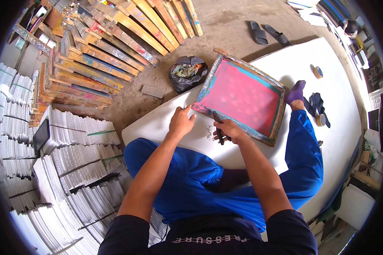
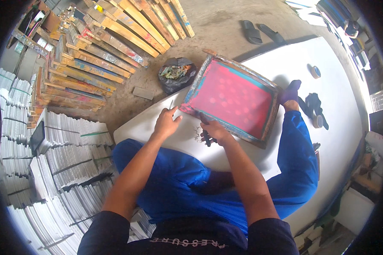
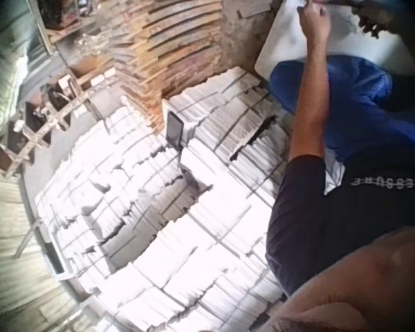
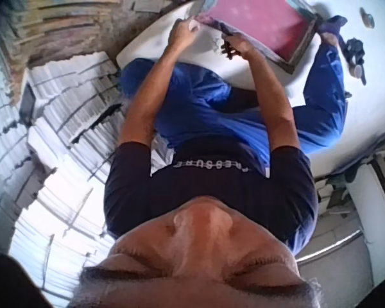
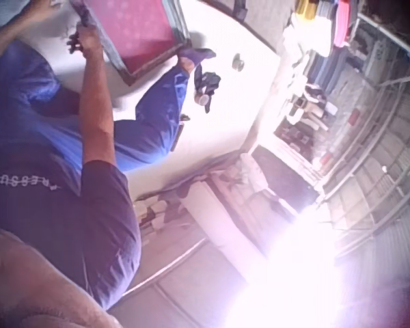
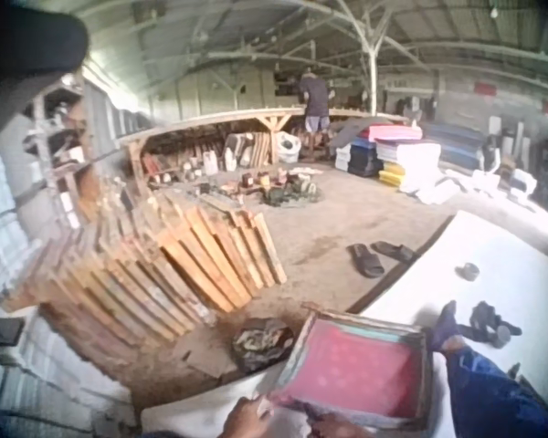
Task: The person sits on the floor and uses pliers and a small tool to remove staples from the edge of a screen printing frame. The person works along the frame's perimeter, pulling out staples and placing them into a nearby container.
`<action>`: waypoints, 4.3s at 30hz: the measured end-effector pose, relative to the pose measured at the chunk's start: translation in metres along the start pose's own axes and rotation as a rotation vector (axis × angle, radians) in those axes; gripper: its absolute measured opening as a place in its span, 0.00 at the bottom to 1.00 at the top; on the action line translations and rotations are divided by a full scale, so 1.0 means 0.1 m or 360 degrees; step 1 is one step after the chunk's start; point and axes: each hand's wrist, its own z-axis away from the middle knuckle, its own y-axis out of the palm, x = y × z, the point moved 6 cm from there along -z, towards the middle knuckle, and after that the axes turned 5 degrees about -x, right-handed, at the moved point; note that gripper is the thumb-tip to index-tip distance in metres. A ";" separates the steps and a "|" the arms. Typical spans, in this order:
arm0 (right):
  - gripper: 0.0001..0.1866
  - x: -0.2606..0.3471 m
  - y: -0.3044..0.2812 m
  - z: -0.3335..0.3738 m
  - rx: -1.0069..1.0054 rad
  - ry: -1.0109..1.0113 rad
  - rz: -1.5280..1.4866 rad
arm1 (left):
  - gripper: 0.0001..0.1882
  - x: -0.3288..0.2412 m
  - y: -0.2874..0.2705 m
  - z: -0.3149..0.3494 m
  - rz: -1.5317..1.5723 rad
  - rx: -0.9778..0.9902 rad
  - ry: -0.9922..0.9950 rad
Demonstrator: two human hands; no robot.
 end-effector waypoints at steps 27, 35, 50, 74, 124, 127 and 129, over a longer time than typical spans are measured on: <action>0.18 -0.04 0.27 -0.47 -0.0907 -0.1032 0.1933 | 0.36 0.21 0.55 -0.03 0.0238 0.0251 -0.0129; 0.22 0.03 0.37 -0.17 -0.1069 -0.0422 0.1245 | 0.43 0.29 0.56 0.01 0.0141 0.0296 -0.0172; 0.20 -0.20 0.36 0.57 -0.1089 -0.0687 0.1130 | 0.46 0.51 0.75 -0.09 0.0351 0.0186 -0.0127; 0.20 -0.53 0.55 0.29 -0.0083 -0.0328 0.0401 | 0.13 0.28 0.80 0.42 0.1248 0.0847 -0.0806; 0.22 0.15 0.39 -0.19 -0.0969 -0.0420 0.1264 | 0.21 0.34 0.82 0.07 0.1028 0.0283 -0.0656; 0.21 0.07 0.41 -0.04 -0.0889 -0.0537 0.1211 | 0.20 0.30 0.81 0.11 0.1256 0.0384 -0.0791; 0.21 -0.01 0.46 0.06 -0.0864 -0.0643 0.1267 | 0.16 0.24 0.77 0.16 0.1328 0.0483 -0.0887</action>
